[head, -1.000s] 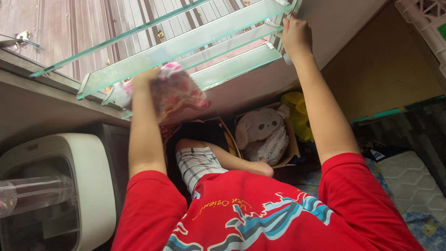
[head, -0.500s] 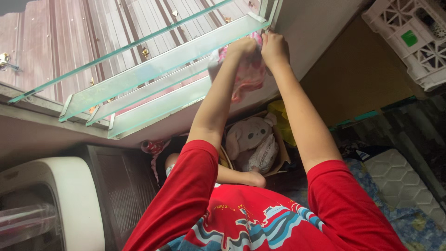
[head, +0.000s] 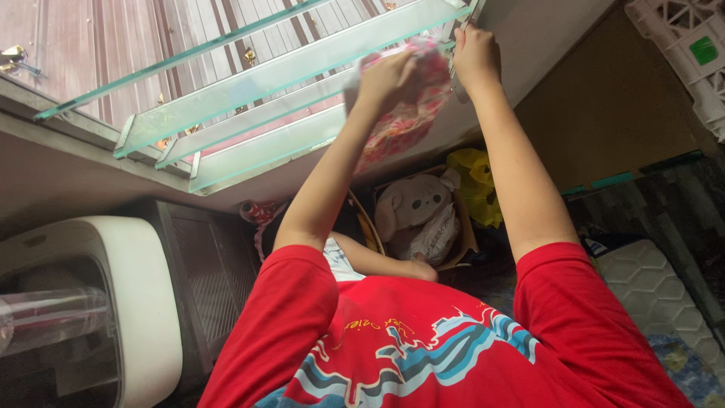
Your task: The person wipes individual glass panes of an interior window structure using a patterned cloth, moving from pane to pane by hand to clean the glass surfaces.
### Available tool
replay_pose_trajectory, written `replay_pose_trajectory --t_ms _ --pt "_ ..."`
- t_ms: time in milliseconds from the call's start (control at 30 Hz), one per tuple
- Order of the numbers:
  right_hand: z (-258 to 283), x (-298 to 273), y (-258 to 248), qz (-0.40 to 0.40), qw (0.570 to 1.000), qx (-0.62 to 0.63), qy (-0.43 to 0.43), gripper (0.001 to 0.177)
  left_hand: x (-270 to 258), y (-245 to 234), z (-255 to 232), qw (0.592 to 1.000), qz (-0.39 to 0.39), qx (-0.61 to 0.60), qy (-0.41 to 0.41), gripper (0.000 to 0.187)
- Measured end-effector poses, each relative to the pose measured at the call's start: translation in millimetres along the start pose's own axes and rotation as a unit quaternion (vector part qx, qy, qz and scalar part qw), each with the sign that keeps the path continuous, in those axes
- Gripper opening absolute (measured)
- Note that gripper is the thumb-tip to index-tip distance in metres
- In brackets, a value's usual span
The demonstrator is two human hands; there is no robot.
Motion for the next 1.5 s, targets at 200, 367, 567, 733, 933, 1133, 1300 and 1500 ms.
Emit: replay_pose_trajectory --t_ms 200,367,567,733,933,1133,1300,1500 --pt "5 2 -2 -0.015 1.0 0.011 -0.022 0.027 -131 -134 61 0.954 -0.125 0.26 -0.082 0.027" --pt "4 3 -4 -0.012 1.0 -0.005 -0.024 0.028 -222 -233 116 0.886 -0.089 0.41 -0.197 0.039" --pt "5 1 -7 0.003 0.999 0.017 -0.03 0.029 -277 -295 183 0.858 -0.003 0.341 -0.384 0.05" --pt "0 1 -1 0.007 0.999 0.018 -0.038 0.024 -274 -276 266 0.835 0.147 0.294 -0.442 0.058" --pt "6 -2 -7 -0.022 0.998 0.008 -0.062 0.018 -267 -272 292 0.783 0.136 0.262 -0.548 0.068" --pt "5 2 -5 -0.022 0.997 0.019 -0.072 0.017 -235 -231 266 0.78 0.167 0.214 -0.564 0.071" --pt "0 1 -1 -0.018 0.998 0.004 -0.066 0.018 -151 -144 218 0.833 0.217 0.18 -0.477 0.067" --pt "-1 -1 -1 0.007 0.999 0.024 -0.029 0.021 -51 -65 154 0.889 0.138 0.139 -0.414 0.063"
Point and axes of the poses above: each hand's wrist, its own x-axis towards the middle knuckle, its own y-axis out of the palm, z = x × y, the point moved 9 cm from there along x, towards the middle knuckle, and after that the axes turned 4 degrees about y, right-handed, at the moved point
